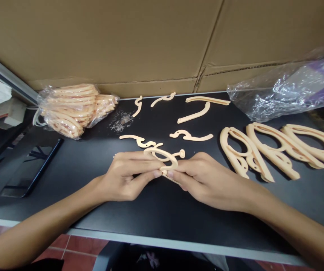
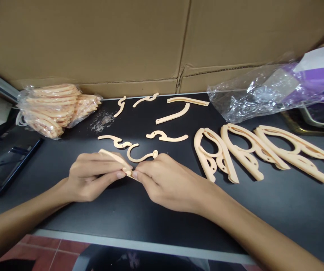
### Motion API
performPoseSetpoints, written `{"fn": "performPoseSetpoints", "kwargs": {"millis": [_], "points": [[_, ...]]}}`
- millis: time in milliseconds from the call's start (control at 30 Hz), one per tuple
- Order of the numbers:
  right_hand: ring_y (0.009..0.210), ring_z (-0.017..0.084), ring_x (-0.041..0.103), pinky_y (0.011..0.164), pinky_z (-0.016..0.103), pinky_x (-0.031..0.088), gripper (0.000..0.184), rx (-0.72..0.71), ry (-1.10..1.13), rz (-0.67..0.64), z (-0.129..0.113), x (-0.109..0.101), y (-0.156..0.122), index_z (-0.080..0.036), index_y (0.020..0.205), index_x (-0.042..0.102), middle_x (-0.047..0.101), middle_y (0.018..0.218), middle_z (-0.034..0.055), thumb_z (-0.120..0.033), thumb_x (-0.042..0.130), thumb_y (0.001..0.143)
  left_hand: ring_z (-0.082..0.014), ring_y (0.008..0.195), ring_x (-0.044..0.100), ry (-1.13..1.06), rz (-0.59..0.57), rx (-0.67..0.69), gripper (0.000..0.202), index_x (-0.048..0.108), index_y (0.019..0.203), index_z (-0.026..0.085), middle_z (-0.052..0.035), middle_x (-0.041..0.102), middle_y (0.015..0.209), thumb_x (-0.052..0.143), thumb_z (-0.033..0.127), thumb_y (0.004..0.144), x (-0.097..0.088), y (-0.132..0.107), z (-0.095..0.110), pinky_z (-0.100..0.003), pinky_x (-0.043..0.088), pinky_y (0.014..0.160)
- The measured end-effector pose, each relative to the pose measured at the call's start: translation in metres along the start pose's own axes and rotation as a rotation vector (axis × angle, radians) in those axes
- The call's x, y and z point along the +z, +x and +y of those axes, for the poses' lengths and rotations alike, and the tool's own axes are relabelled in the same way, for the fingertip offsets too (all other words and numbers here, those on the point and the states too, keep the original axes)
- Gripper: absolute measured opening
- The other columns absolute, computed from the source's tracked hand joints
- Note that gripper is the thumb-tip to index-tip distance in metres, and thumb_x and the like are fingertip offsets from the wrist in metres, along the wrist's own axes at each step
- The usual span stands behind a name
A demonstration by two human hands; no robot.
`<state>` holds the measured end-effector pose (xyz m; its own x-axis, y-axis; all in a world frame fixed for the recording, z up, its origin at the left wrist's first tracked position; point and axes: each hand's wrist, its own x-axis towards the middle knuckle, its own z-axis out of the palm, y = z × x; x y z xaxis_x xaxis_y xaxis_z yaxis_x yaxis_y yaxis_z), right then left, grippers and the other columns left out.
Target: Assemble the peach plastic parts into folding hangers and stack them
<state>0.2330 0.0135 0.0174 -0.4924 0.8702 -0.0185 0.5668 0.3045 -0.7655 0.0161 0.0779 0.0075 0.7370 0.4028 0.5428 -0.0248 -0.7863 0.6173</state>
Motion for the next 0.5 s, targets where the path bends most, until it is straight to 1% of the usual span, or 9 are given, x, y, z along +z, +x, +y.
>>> {"fn": "performPoseSetpoints", "kwargs": {"millis": [100, 233, 333, 433, 500], "points": [[0.053, 0.009, 0.039, 0.054, 0.027, 0.029, 0.037, 0.018, 0.002, -0.017, -0.0005, 0.0, 0.001, -0.02, 0.064, 0.043, 0.042, 0.057, -0.0039, -0.027, 0.039, 0.1, -0.015, 0.08, 0.073, 0.064, 0.008, 0.0, 0.02, 0.075, 0.099, 0.015, -0.0066, 0.077, 0.092, 0.064, 0.003, 0.087, -0.0002, 0.0022, 0.0025, -0.024, 0.06, 0.075], [0.051, 0.009, 0.037, 0.053, 0.027, 0.028, 0.037, 0.014, 0.002, -0.026, 0.0012, 0.0013, 0.0011, -0.021, 0.065, 0.042, 0.042, 0.057, -0.004, -0.03, 0.039, 0.1, -0.0164, 0.079, 0.073, 0.049, -0.011, -0.007, 0.018, 0.075, 0.097, 0.014, -0.008, 0.078, 0.089, 0.062, 0.006, 0.088, -0.0014, 0.0027, -0.0003, -0.025, 0.06, 0.073], [0.049, 0.009, 0.036, 0.052, 0.028, 0.027, 0.038, 0.003, -0.008, 0.01, 0.0034, 0.0019, 0.0009, -0.021, 0.064, 0.041, 0.041, 0.055, -0.0044, -0.03, 0.038, 0.1, -0.0171, 0.077, 0.073, 0.066, 0.005, -0.018, 0.017, 0.076, 0.097, 0.014, -0.0091, 0.077, 0.089, 0.063, 0.008, 0.088, -0.002, 0.0016, -0.0043, -0.025, 0.06, 0.072], [0.048, 0.008, 0.037, 0.052, 0.027, 0.028, 0.038, -0.035, -0.034, 0.071, 0.0052, 0.0013, 0.001, -0.02, 0.062, 0.043, 0.042, 0.052, -0.0046, -0.025, 0.038, 0.099, -0.0173, 0.076, 0.073, 0.062, -0.003, -0.022, 0.016, 0.077, 0.095, 0.012, -0.0097, 0.077, 0.087, 0.063, 0.009, 0.088, -0.0019, 0.0007, -0.0063, -0.025, 0.06, 0.071], [0.047, 0.008, 0.037, 0.052, 0.027, 0.027, 0.038, -0.04, -0.04, 0.079, 0.0061, 0.0006, 0.0012, -0.02, 0.062, 0.044, 0.042, 0.052, -0.0048, -0.024, 0.038, 0.099, -0.0167, 0.075, 0.072, 0.068, -0.01, -0.042, 0.016, 0.077, 0.095, 0.013, -0.0093, 0.077, 0.086, 0.062, 0.009, 0.089, -0.0016, 0.0009, -0.006, -0.025, 0.06, 0.07]]}}
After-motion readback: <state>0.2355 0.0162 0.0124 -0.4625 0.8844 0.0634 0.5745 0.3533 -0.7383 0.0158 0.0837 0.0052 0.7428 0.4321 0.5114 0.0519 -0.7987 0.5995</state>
